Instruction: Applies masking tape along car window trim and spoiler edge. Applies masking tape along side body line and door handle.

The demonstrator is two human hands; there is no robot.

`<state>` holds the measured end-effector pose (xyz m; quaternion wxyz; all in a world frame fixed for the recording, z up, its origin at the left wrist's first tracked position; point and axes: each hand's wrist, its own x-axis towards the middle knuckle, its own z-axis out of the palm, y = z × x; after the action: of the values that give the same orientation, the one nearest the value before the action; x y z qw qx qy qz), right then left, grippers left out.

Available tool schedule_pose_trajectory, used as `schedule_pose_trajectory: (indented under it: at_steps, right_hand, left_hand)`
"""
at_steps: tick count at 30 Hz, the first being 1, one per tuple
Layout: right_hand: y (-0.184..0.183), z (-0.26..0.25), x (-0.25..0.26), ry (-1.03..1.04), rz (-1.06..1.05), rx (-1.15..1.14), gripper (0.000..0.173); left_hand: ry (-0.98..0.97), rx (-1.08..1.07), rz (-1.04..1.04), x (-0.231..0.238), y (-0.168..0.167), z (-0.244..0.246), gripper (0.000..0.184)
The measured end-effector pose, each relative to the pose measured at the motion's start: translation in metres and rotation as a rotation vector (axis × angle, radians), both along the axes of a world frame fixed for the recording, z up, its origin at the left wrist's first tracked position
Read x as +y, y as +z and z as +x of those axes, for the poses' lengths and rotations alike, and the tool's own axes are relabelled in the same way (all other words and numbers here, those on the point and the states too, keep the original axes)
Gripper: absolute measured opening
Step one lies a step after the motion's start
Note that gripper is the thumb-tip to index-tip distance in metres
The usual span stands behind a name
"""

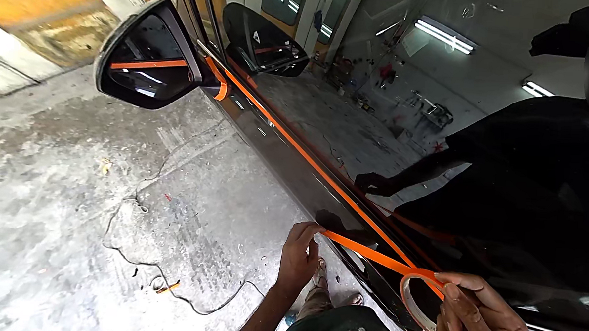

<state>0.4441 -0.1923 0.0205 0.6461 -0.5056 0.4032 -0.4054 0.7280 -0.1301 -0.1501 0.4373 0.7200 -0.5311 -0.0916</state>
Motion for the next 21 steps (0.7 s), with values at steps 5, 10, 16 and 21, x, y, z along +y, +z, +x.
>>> schedule_pose_trajectory:
  at_steps: [5, 10, 16, 21]
  right_hand:
    - [-0.003, -0.002, 0.003, -0.019, 0.005, 0.009, 0.019]
    - [-0.006, -0.004, 0.003, -0.021, -0.005, 0.0, 0.019]
    - [-0.007, -0.006, 0.004, -0.013, 0.003, -0.008, 0.019]
    - [-0.009, -0.01, 0.005, -0.003, -0.009, -0.028, 0.018]
  left_hand:
    - [-0.006, -0.028, -0.01, -0.001, 0.005, -0.007, 0.033]
    - [-0.015, -0.044, 0.0, 0.001, 0.007, -0.009, 0.034]
    - [-0.054, 0.008, -0.018, 0.013, 0.006, -0.014, 0.04]
    - [-0.046, -0.058, 0.023, 0.017, 0.007, -0.02, 0.047]
